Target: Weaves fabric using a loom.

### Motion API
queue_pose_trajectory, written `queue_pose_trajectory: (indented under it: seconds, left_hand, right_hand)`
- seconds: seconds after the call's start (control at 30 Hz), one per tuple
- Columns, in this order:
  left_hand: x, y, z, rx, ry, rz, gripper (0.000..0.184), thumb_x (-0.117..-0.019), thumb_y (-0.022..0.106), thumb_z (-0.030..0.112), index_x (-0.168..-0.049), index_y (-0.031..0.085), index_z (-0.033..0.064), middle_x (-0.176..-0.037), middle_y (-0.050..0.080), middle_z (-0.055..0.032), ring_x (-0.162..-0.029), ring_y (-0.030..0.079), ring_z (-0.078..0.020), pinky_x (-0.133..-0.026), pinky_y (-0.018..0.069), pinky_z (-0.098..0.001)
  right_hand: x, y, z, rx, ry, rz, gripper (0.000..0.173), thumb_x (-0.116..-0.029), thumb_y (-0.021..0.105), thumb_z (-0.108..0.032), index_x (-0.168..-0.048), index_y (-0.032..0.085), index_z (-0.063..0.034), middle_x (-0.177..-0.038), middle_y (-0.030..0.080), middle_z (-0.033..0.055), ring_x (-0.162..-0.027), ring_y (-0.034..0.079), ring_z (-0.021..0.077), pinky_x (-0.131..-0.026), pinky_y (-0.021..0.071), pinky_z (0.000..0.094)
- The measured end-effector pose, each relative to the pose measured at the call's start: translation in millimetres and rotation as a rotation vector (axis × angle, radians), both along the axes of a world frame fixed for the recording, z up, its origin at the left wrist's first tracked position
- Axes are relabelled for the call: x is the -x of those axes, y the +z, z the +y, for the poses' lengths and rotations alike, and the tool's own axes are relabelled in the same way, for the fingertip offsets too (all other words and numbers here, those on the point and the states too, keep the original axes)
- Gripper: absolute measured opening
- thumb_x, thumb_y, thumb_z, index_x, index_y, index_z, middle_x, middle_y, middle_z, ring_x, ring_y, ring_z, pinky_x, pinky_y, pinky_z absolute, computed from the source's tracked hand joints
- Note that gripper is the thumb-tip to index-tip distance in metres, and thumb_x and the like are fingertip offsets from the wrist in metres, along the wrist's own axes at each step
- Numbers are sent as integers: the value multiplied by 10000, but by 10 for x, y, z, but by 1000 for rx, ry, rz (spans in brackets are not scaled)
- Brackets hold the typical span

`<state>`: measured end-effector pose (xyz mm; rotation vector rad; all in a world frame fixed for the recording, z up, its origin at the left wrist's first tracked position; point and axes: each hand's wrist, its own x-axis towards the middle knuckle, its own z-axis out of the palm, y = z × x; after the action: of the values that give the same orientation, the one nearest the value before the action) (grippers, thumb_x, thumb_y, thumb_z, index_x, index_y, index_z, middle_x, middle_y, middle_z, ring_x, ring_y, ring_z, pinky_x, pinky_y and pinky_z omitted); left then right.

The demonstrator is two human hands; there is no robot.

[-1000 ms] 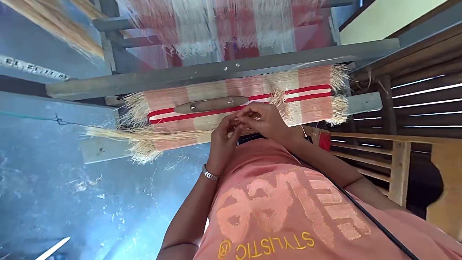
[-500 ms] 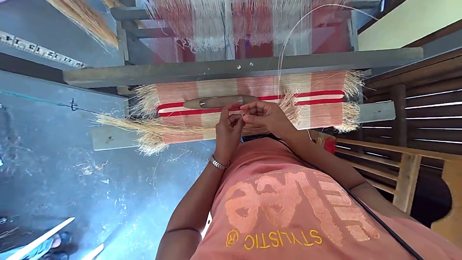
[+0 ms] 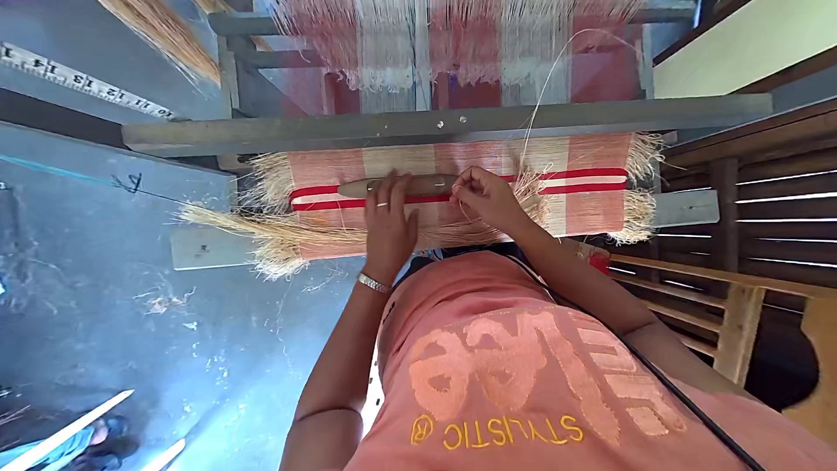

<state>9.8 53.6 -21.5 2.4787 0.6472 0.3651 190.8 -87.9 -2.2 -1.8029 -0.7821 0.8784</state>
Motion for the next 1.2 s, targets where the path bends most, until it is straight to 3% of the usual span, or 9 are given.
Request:
queue_pose_trajectory:
  seconds: [0.07, 0.13, 0.23, 0.33, 0.6, 0.8, 0.93, 1.07, 1.2]
  left_hand:
    - [47, -63, 208, -80, 40, 92, 610, -915, 687, 107, -1494, 494, 106, -1609, 373, -206, -1468, 328, -488, -1118, 335, -693]
    - [66, -159, 379, -145, 70, 158, 619, -877, 701, 60, -1468, 530, 121, -1558, 437, -235, -1460, 330, -514, -1150, 277, -706]
    - [85, -176, 500, -211, 62, 201, 470, -921, 679, 82, -1377, 617, 176, -1352, 596, -248, -1354, 474, -498, -1150, 268, -718]
    - [130, -97, 492, -241, 36, 191, 454, -935, 689, 114, -1369, 636, 238, -1266, 616, -222, -1230, 557, -457, -1123, 308, -695]
    - [165, 114, 395, -284, 27, 191, 501, -934, 699, 142, -1395, 622, 323, -1257, 604, -194, -1212, 542, -438, -1026, 373, -656]
    - [169, 311, 347, -323, -18, 181, 503, -950, 690, 177, -1407, 602, 368, -1264, 582, -175, -1238, 514, -425, -982, 396, -631]
    - [200, 468, 300, -344, -63, 144, 468, -959, 685, 169, -1396, 621, 323, -1282, 575, -184, -1232, 509, -433, -950, 407, -622]
    - [277, 625, 349, -303, -89, 135, 467, -940, 706, 179, -1380, 637, 318, -1286, 571, -175, -1214, 509, -433, -921, 411, -628]
    - [379, 715, 429, -191, -122, 100, 515, -903, 746, 193, -1388, 633, 325, -1275, 561, -139, -1177, 503, -408, -889, 408, -604]
  right_hand:
    - [-37, -78, 55, 59, 39, -80, 180, -1007, 628, -196, -1075, 673, -36, -880, 726, 70, -746, 705, 147, -715, 606, 354]
    - [-50, -132, 150, 96, 100, -207, 180, -988, 655, -200, -1054, 707, -40, -927, 709, 88, -807, 691, 169, -764, 591, 374]
    - [-46, -167, 304, 133, 178, -339, 166, -992, 652, -176, -1036, 727, -35, -982, 694, 125, -877, 681, 223, -833, 578, 412]
    - [-24, -149, 370, 184, 170, -330, 154, -999, 646, -160, -1055, 725, -41, -967, 729, 110, -854, 710, 209, -833, 594, 418]
    - [-61, -88, 380, 234, 134, -286, 241, -965, 714, -170, -1134, 635, -18, -954, 711, 123, -821, 722, 224, -787, 615, 425]
    - [-118, 2, 371, 280, 189, -321, 186, -956, 708, -146, -1088, 674, -19, -951, 723, 129, -839, 724, 237, -808, 608, 443]
    - [-193, 63, 305, 296, 233, -365, 180, -951, 700, -138, -1067, 696, -1, -960, 728, 143, -863, 726, 262, -843, 600, 475]
    - [-339, 167, 125, 294, 295, -256, 191, -966, 681, -136, -1111, 714, -18, -998, 744, 141, -867, 738, 252, -858, 607, 476]
    - [-446, 354, -89, 217, 295, -229, 147, -995, 645, -139, -1085, 742, -74, -975, 745, 77, -834, 713, 174, -823, 597, 415]
